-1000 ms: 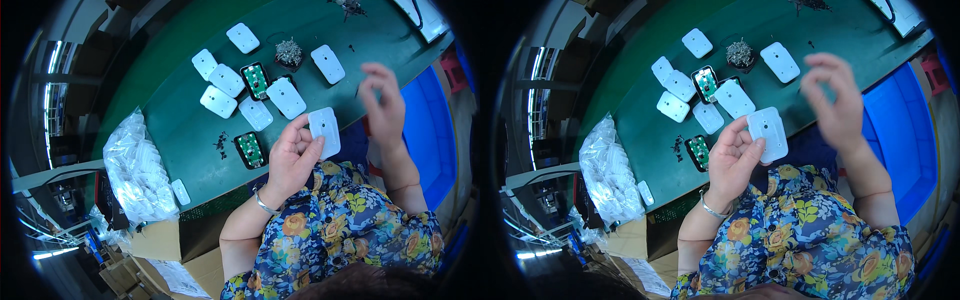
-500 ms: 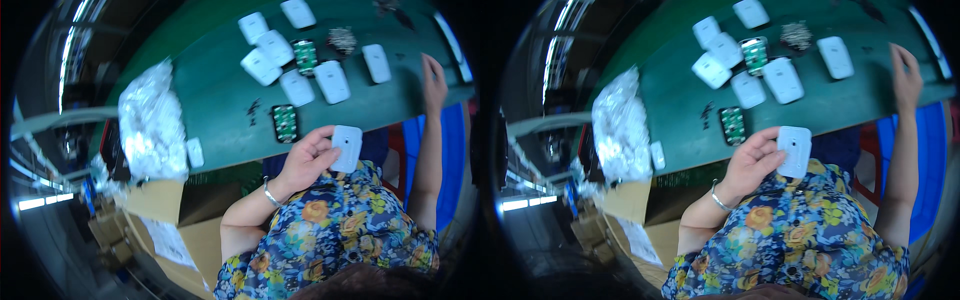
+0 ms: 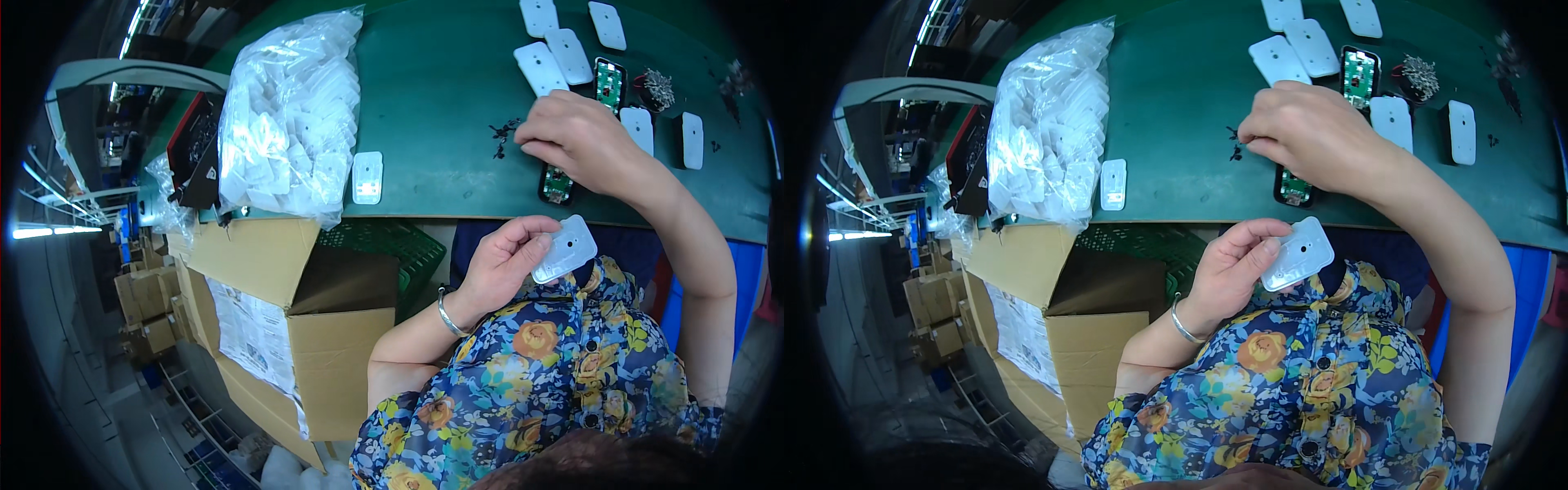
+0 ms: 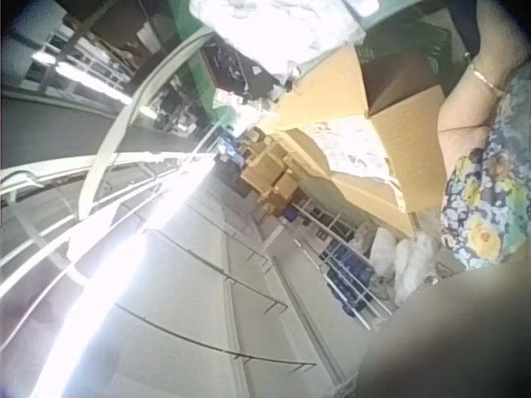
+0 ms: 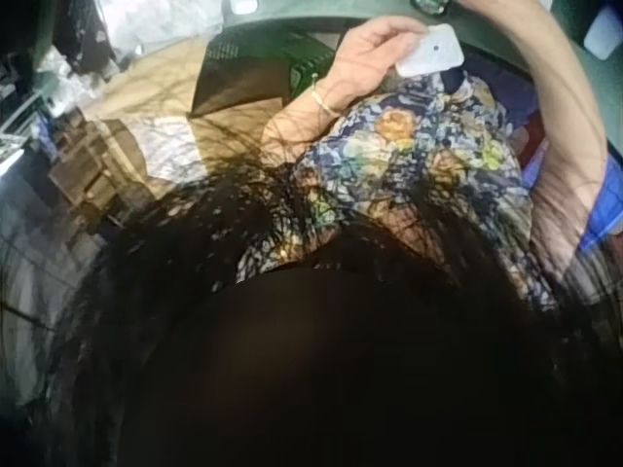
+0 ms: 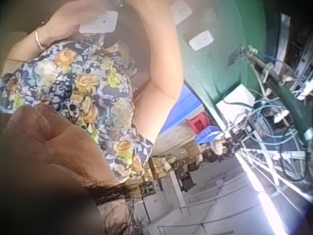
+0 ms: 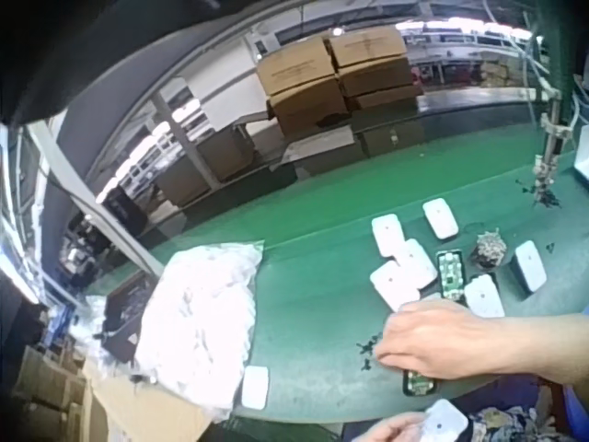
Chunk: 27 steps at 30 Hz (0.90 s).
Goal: The person assembles small electronic devices by inserting circuit boards into white plastic housings and securing them with screws. They repeatedly pick up a housing, place a board inside, add screws, and close the unit, then set the finished device on the table.
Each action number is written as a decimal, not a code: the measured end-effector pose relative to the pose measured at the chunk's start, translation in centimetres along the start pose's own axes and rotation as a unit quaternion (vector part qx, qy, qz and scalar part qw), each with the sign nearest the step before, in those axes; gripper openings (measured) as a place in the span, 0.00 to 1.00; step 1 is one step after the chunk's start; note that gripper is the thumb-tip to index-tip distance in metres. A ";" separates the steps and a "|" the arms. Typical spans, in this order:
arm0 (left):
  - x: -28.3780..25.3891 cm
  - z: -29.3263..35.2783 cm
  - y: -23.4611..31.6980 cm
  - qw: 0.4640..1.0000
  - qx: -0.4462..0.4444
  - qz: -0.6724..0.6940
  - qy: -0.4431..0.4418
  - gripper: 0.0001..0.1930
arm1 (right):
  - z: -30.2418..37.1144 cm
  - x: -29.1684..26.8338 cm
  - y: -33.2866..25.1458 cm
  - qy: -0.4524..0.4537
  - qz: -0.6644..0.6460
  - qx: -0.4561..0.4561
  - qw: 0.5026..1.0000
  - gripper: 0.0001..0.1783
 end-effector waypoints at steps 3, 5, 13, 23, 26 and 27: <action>1.1 0.1 0.3 0.998 -0.004 0.054 0.028 0.13 | -0.8 0.6 0.9 -0.098 0.032 -0.013 0.995 0.07; 0.6 0.5 0.7 0.998 0.009 0.053 0.035 0.13 | -1.1 1.1 1.1 -0.128 0.021 -0.033 0.991 0.06; -1.4 0.4 0.7 0.994 0.077 -0.048 0.062 0.12 | -2.3 2.1 0.4 -0.179 0.058 -0.060 0.980 0.05; -3.8 0.4 0.6 0.986 0.092 -0.060 0.125 0.12 | -2.7 2.8 0.8 -0.152 0.069 -0.050 0.985 0.05; -4.6 0.5 0.9 0.977 0.111 -0.092 0.155 0.13 | -2.8 2.6 1.1 -0.135 0.068 -0.041 0.988 0.04; -4.8 0.6 0.9 0.978 0.108 -0.078 0.159 0.13 | -2.9 2.4 1.2 -0.127 0.068 -0.037 0.989 0.04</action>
Point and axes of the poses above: each hand's wrist, its own z-axis away from the middle knuckle, its own x-axis out of the palm, y = z × x, the point moved 4 cm from there along -z, towards the middle knuckle, and after that the axes turned 6 degrees about -x, right-handed, at the moved point
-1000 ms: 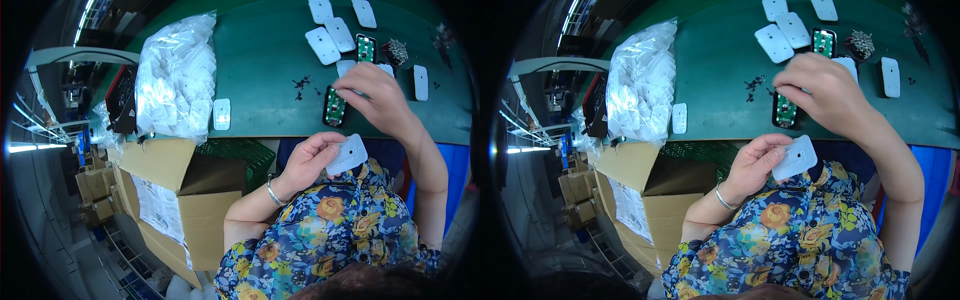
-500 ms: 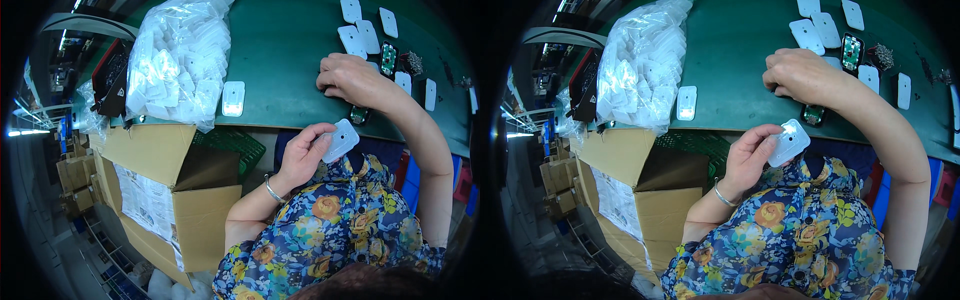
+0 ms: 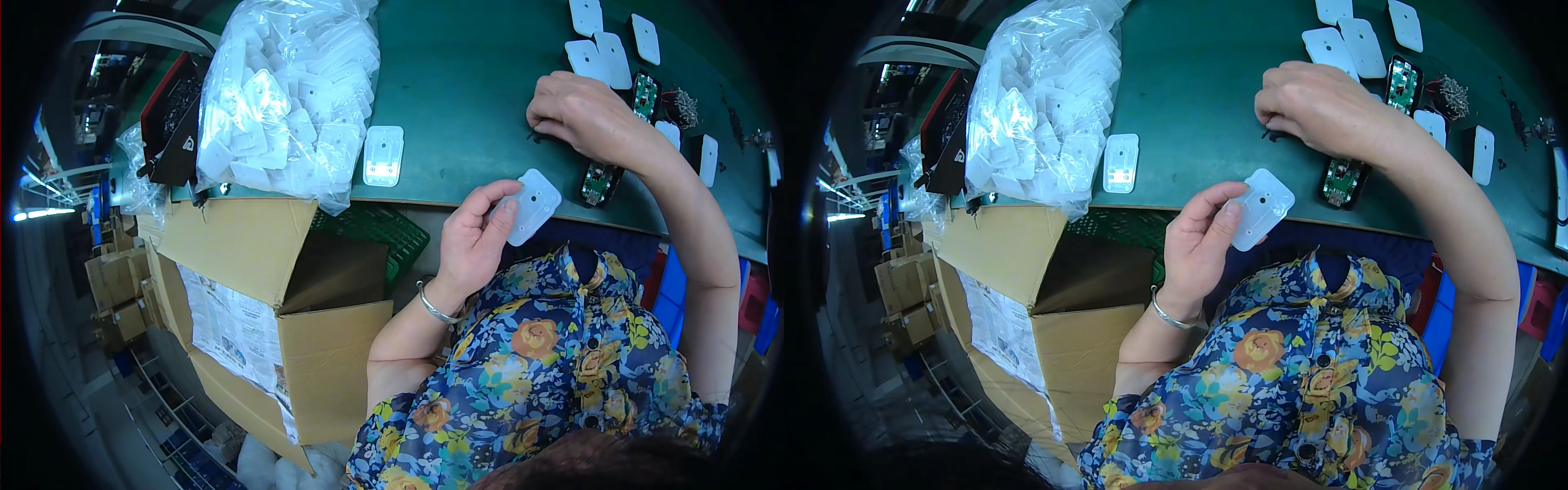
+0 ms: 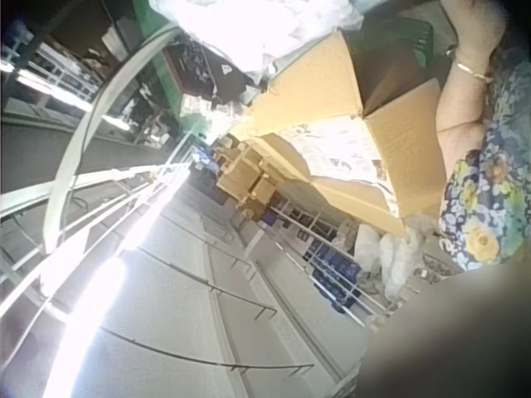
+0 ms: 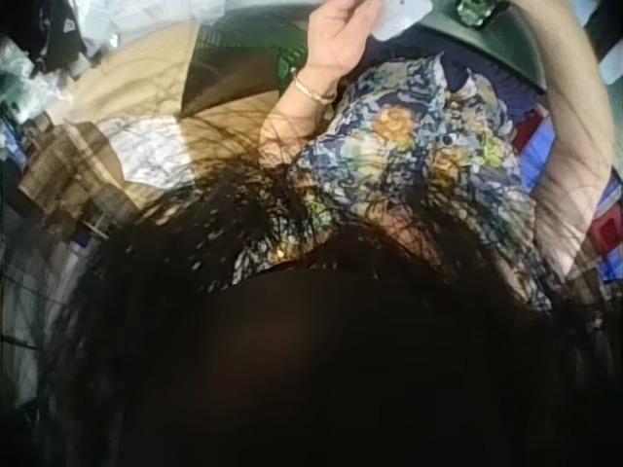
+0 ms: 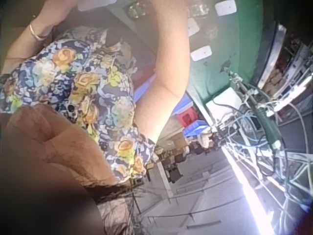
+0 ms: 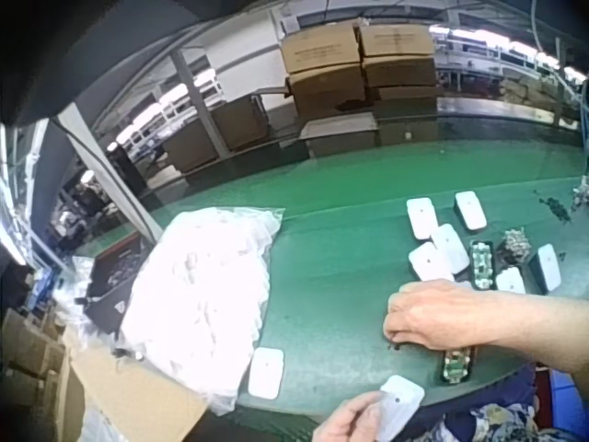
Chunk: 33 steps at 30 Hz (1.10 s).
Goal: The person assembles small electronic devices by inserting circuit boards into white plastic housings and securing them with screws. They repeatedly pick up a housing, place a board inside, add screws, and close the unit, then set the finished device on the table.
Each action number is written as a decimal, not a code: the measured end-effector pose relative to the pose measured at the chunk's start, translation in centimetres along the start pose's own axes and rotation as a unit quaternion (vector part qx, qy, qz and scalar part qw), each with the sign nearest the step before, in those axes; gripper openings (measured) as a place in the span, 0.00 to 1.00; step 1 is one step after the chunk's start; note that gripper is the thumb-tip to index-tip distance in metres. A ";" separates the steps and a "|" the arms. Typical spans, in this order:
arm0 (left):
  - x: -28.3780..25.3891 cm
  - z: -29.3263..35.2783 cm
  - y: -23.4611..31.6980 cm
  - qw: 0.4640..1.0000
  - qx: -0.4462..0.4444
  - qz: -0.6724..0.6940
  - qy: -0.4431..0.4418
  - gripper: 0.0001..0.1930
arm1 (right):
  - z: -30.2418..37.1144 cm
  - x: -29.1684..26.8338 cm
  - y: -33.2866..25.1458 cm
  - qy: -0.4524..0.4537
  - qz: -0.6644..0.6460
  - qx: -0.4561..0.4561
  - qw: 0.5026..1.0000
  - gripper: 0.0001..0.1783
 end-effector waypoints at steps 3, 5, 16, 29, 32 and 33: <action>-0.1 0.1 0.4 0.999 -0.002 0.032 0.008 0.15 | 0.3 -0.5 0.6 0.012 -0.009 0.009 1.000 0.05; -0.1 0.1 0.7 0.999 0.016 0.045 0.001 0.16 | 0.3 -0.3 0.4 0.003 -0.021 -0.001 1.000 0.05; -0.2 0.0 1.1 0.996 -0.008 0.083 -0.002 0.19 | -0.1 0.3 -1.0 -0.034 -0.019 0.002 0.999 0.06; -0.1 -0.4 1.8 0.996 0.002 0.086 0.006 0.19 | 1.4 -1.6 -1.0 0.107 -0.144 0.055 0.982 0.06; 0.5 -0.8 1.9 0.994 0.006 0.106 -0.010 0.20 | 2.9 -1.9 -2.5 0.131 -0.248 0.114 0.953 0.06; 0.8 -0.9 2.1 0.994 0.007 0.106 -0.007 0.20 | 3.4 -1.9 -2.9 0.138 -0.282 0.132 0.940 0.06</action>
Point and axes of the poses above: each hand's wrist, its own z-axis away from the middle knuckle, its own x-axis out of the palm, y = z × x, the point moved 4 cm from there along -z, towards the middle knuckle, and after that the axes turned 6 degrees about -x, right-handed, at the moved point
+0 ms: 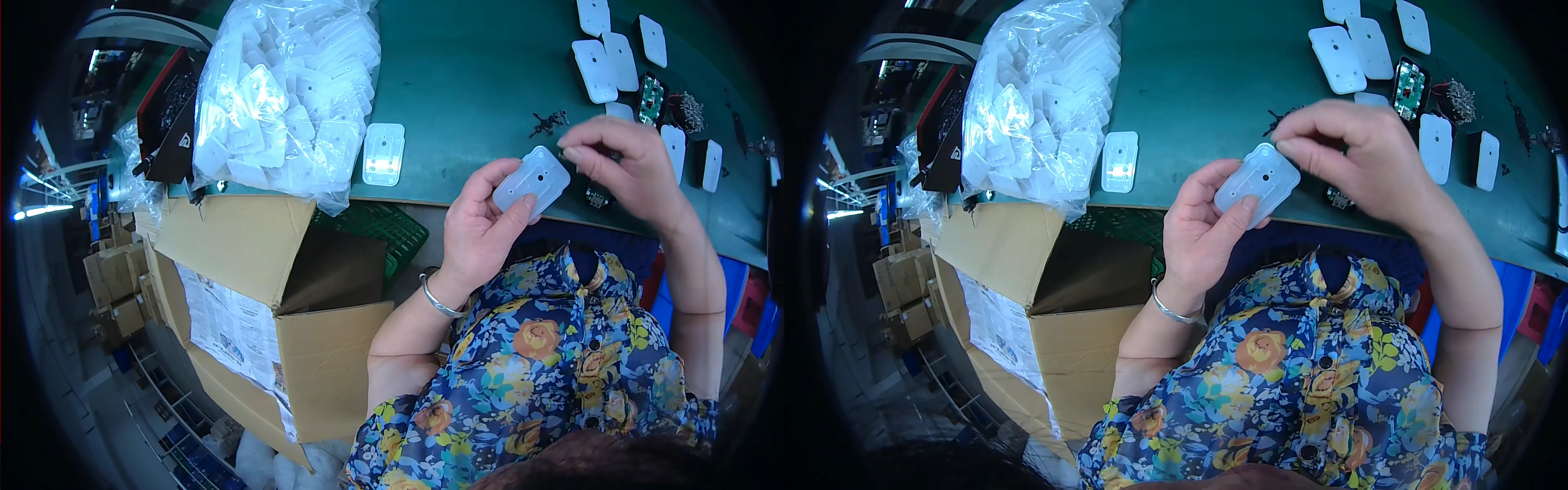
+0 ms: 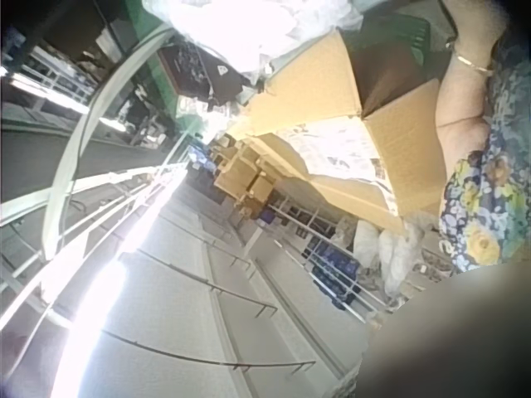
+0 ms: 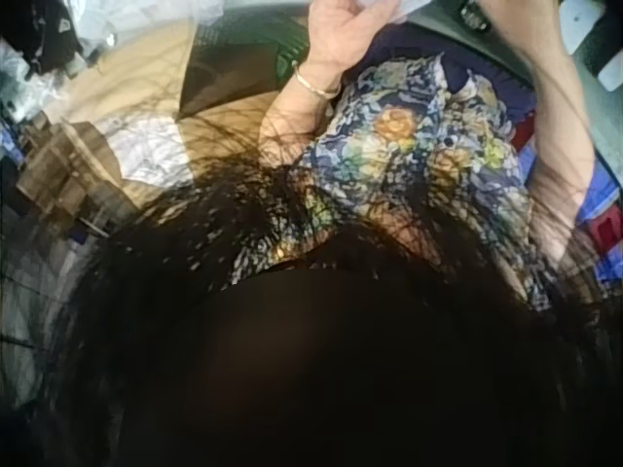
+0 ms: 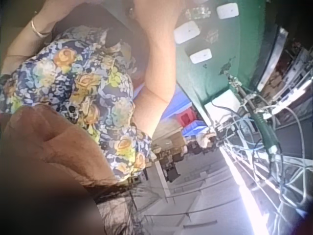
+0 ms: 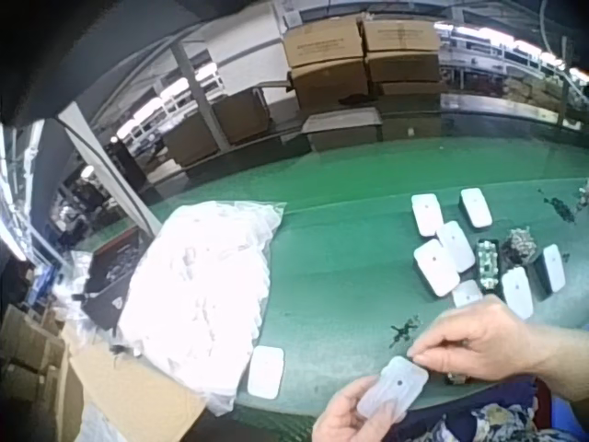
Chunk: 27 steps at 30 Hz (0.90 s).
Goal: The person assembles small electronic devices by inserting circuit boards into white plastic housings and securing them with screws. They repeatedly pick up a housing, place a board inside, add screws, and close the unit, then set the finished device on the table.
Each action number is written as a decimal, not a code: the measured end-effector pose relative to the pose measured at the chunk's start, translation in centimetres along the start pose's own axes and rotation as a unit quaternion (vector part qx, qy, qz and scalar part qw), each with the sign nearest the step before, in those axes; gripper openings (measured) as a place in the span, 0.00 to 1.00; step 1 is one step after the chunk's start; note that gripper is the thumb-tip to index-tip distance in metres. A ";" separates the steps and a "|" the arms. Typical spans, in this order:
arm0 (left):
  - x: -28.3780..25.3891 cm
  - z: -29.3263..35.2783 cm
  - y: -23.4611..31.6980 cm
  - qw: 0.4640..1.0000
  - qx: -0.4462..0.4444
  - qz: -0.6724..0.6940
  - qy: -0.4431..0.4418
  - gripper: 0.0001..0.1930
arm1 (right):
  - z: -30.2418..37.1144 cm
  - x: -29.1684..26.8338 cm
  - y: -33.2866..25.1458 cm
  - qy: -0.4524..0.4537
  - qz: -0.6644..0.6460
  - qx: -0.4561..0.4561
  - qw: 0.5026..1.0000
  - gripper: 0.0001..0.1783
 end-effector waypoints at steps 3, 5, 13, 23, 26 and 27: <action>1.2 -0.5 0.2 1.000 0.005 0.004 -0.006 0.21 | 2.0 0.3 0.3 0.065 -0.045 0.029 0.996 0.05; 1.7 -0.9 0.3 1.000 0.007 0.005 -0.009 0.22 | 3.2 0.4 0.6 0.085 -0.085 0.058 0.991 0.05; 3.5 -1.3 -0.6 0.998 0.021 -0.056 -0.034 0.23 | 5.0 0.5 1.1 0.174 0.032 -0.037 0.984 0.06; 4.7 -0.7 -0.3 0.997 0.018 -0.045 -0.058 0.21 | 5.6 0.4 1.0 0.198 0.056 -0.043 0.978 0.07; 4.7 -0.7 -0.4 0.998 0.006 -0.031 -0.056 0.20 | 5.8 0.4 1.2 0.203 0.049 -0.041 0.977 0.07; 4.8 -0.6 -0.3 0.998 0.006 -0.029 -0.055 0.20 | 5.8 0.4 1.2 0.205 0.042 -0.035 0.977 0.07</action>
Point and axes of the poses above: each hand's wrist, its own z-axis away from the middle knuckle, its own x-axis out of the palm, y = z × x, the point moved 4 cm from there along -z, towards the middle knuckle, and after that the axes turned 6 degrees about -x, right-handed, at the moved point
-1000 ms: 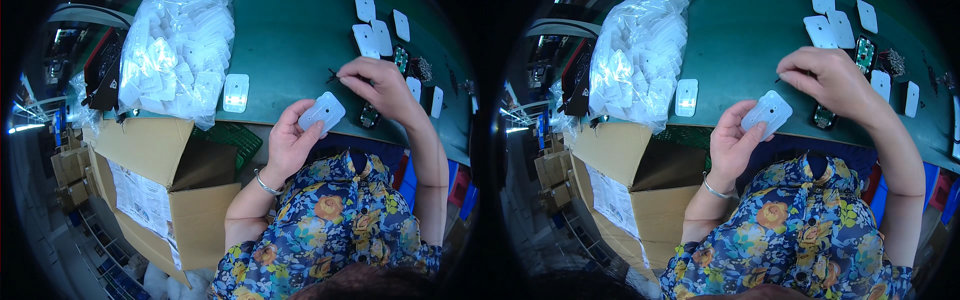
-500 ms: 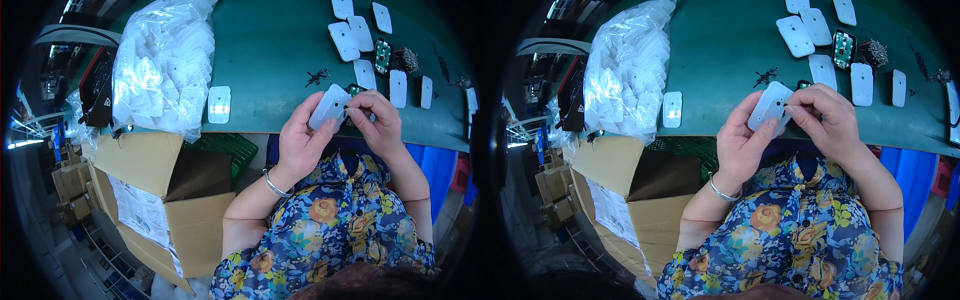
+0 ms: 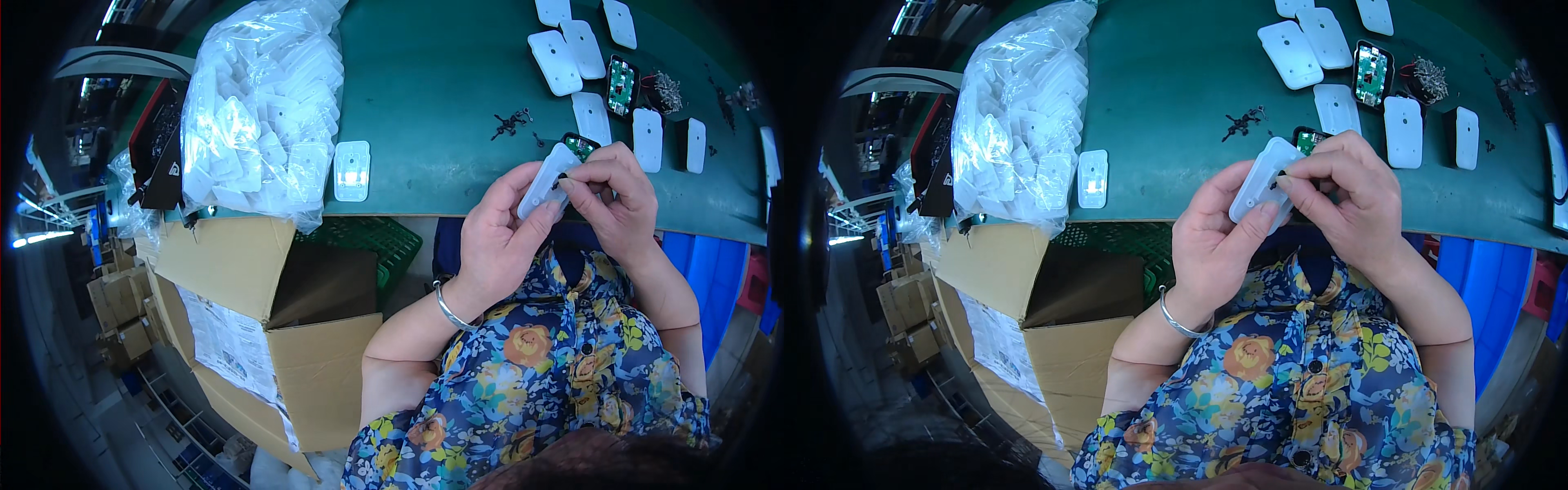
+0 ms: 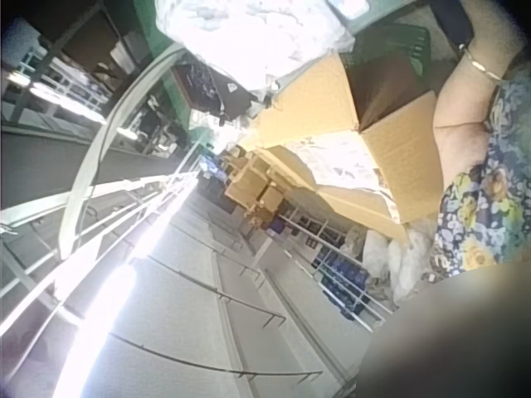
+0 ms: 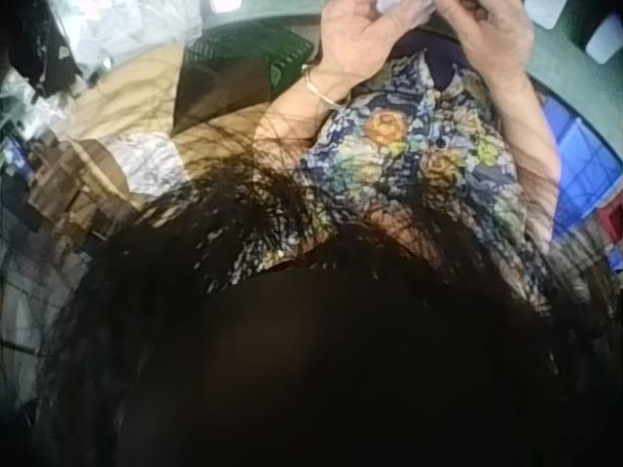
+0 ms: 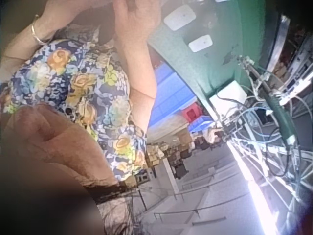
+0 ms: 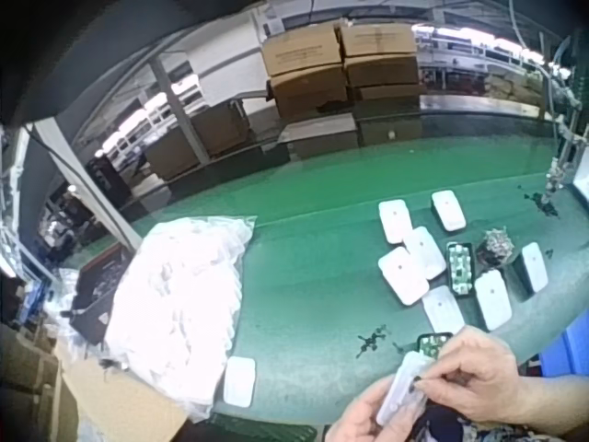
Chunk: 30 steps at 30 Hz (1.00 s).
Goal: The person assembles small electronic devices by inserting circuit boards into white plastic housings and securing them with screws. They repeatedly pick up a housing, place a board inside, add screws, and close the unit, then set the finished device on the table.
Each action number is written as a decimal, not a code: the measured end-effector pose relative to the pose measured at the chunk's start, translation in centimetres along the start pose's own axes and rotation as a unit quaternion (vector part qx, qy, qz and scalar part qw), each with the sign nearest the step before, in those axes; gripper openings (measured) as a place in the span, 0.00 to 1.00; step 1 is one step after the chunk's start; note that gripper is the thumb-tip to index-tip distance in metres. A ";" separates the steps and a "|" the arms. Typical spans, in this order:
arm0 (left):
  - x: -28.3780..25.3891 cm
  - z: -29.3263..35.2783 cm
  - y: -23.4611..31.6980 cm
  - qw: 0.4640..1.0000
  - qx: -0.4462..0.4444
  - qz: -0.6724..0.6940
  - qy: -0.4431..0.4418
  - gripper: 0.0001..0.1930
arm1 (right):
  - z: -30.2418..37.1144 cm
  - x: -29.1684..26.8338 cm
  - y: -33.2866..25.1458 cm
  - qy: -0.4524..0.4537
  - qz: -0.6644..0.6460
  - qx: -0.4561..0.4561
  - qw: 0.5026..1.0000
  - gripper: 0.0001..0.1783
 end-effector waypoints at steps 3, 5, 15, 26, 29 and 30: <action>0.1 0.0 -0.2 1.000 0.005 0.006 0.002 0.20 | 0.1 0.0 0.0 0.001 -0.012 0.024 1.000 0.07; 0.2 0.2 -0.2 1.000 0.015 0.008 0.003 0.20 | 0.1 0.0 -0.1 -0.004 -0.015 0.042 0.999 0.07; 0.3 0.3 -0.3 0.999 0.034 0.014 0.019 0.20 | -0.1 0.0 -0.5 -0.012 0.050 -0.022 0.998 0.07; 0.6 0.0 -0.2 0.999 0.020 0.030 0.012 0.18 | 0.2 0.2 -0.1 0.012 0.013 0.021 1.000 0.05; 0.6 -0.1 -0.5 0.999 0.010 0.035 0.009 0.18 | 0.4 0.3 0.2 0.014 0.008 0.038 0.999 0.05; 0.6 -0.1 -0.5 0.999 0.007 0.038 0.009 0.18 | 0.5 0.3 0.2 0.018 0.008 0.040 0.999 0.05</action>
Point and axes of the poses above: each hand's wrist, its own z-axis away from the middle knuckle, its own x-axis out of the palm, y = z × x, the point moved 4 cm from there along -z, towards the middle knuckle, and after that the axes turned 6 degrees about -x, right-handed, at the moved point
